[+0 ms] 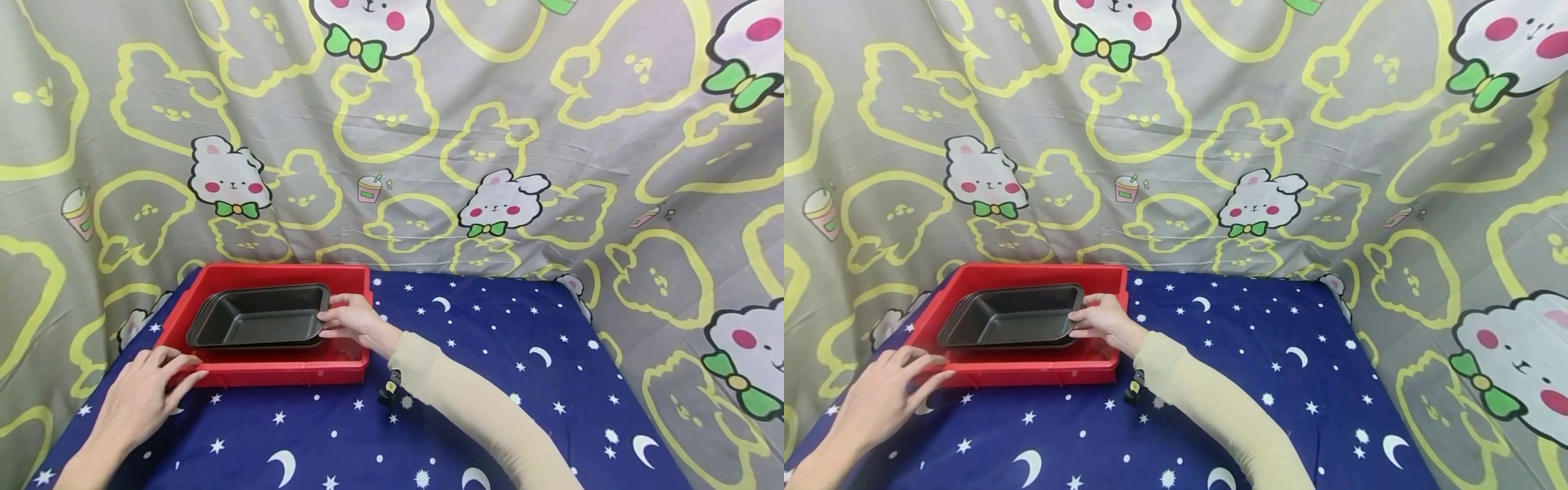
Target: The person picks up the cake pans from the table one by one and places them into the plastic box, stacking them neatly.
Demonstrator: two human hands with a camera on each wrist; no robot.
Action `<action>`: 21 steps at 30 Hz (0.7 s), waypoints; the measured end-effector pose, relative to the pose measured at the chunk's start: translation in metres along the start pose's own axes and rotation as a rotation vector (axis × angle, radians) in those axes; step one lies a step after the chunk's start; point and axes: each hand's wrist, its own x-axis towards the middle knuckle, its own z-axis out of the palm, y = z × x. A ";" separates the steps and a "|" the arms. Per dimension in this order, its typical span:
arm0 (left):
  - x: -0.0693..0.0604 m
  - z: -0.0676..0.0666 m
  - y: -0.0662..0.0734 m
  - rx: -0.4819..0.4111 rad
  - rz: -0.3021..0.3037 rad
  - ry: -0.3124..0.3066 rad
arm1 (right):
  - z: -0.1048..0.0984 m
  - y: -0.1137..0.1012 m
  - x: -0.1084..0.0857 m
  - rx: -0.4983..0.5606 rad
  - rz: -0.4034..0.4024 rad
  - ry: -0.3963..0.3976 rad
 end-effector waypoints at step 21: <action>0.001 -0.002 0.003 0.017 -0.015 -0.021 | -0.046 -0.028 -0.040 -0.090 -0.076 -0.102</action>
